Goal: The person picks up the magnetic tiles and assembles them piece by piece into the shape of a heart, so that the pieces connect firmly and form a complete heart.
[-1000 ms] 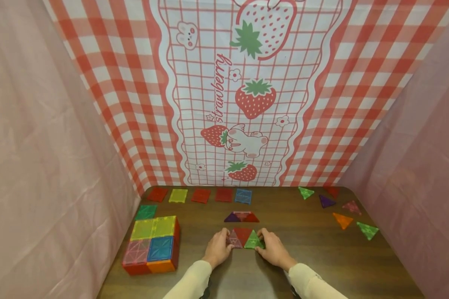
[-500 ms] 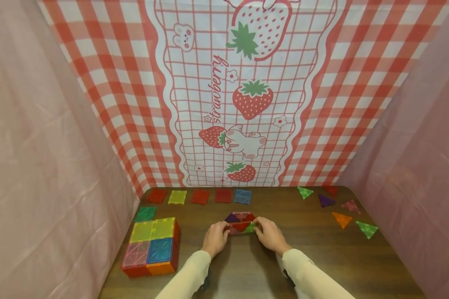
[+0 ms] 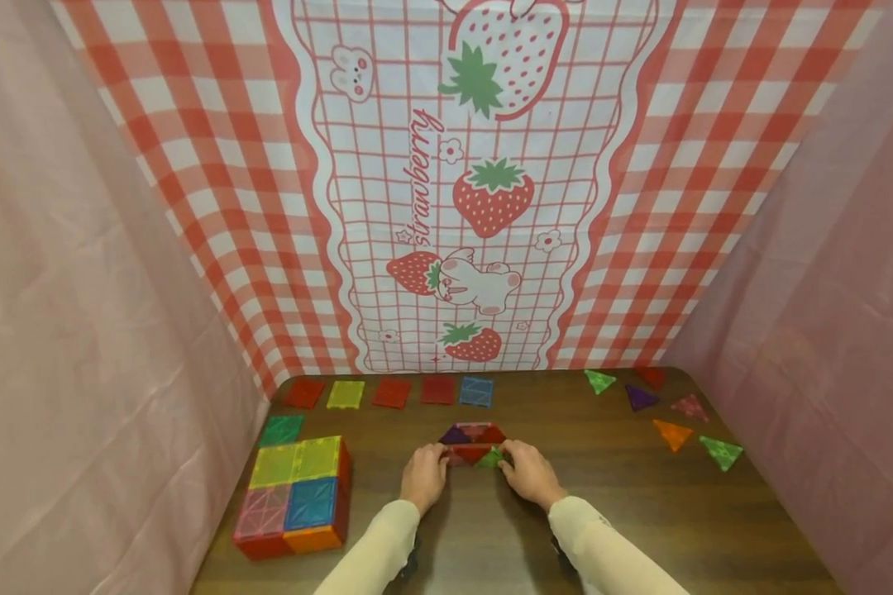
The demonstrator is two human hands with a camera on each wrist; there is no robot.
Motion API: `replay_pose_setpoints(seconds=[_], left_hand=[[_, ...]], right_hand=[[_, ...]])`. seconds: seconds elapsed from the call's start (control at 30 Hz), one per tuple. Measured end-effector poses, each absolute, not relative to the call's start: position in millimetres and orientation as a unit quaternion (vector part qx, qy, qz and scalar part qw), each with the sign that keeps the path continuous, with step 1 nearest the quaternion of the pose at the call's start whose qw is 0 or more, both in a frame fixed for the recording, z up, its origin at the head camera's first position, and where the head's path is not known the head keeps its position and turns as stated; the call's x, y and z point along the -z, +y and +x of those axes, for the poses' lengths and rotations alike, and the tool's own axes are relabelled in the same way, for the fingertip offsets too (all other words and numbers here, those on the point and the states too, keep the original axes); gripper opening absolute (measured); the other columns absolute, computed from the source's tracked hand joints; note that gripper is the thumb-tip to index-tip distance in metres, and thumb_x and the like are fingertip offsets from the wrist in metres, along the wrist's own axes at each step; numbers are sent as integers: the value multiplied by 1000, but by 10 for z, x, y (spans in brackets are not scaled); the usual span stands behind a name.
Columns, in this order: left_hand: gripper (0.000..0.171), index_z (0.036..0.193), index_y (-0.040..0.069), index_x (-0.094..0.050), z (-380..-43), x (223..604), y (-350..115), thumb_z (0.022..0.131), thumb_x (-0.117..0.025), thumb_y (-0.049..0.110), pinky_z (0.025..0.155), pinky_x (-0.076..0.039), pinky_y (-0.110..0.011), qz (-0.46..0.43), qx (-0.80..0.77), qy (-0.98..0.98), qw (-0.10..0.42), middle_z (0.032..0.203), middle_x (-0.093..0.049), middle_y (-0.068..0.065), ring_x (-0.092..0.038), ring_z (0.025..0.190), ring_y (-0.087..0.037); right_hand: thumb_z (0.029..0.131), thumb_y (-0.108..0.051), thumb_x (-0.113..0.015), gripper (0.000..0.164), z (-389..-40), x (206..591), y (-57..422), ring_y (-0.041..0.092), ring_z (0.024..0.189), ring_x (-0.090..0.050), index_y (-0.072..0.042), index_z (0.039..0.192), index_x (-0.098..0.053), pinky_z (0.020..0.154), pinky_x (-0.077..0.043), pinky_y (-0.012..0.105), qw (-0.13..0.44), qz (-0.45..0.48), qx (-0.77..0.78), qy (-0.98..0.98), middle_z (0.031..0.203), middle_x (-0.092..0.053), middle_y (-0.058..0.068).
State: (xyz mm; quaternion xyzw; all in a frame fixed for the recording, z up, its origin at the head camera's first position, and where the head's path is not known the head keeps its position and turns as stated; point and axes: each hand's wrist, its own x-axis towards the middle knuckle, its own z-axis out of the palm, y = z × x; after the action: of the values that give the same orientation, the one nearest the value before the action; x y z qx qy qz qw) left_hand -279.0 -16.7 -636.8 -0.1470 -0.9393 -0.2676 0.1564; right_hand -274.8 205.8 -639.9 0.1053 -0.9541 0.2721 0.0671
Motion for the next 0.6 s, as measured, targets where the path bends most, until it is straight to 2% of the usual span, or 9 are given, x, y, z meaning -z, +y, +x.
replay_pose_setpoints(seconds=[0.13,0.37,0.47,0.6], left_hand=[[9,96,5,-74,-2806,6342,-180,88,-75,4,70,-58,-42,-156,279,-934,157,86,-73,-10,-71,81,-28],[10,97,4,-74,-2776,6338,-216,87,-75,1,74,-58,-42,-161,290,-931,154,88,-74,-11,-72,83,-29],[11,97,2,-73,-2747,6348,-238,86,-76,1,75,-58,-42,-163,286,-933,146,90,-74,-12,-72,85,-29],[13,97,2,-72,-2732,6363,-263,85,-76,1,75,-58,-43,-158,284,-935,144,91,-74,-13,-72,86,-30]], right_hand=[[88,-7,-75,16,-2762,6370,2076,17,82,-65,-15,101,-70,66,-53,39,69,115,-274,-952,94,-68,0],[80,2,-59,24,-2824,6294,2419,22,87,-65,-6,101,-66,77,-55,42,52,99,-293,-949,93,-67,5],[81,-2,-61,28,-2856,6208,2814,33,96,-66,2,109,-64,85,-54,50,39,54,-271,-960,100,-67,15],[88,-15,-62,51,-2879,6047,3437,55,113,-55,15,127,-52,95,-46,64,-18,-15,-217,-976,121,-56,36]])
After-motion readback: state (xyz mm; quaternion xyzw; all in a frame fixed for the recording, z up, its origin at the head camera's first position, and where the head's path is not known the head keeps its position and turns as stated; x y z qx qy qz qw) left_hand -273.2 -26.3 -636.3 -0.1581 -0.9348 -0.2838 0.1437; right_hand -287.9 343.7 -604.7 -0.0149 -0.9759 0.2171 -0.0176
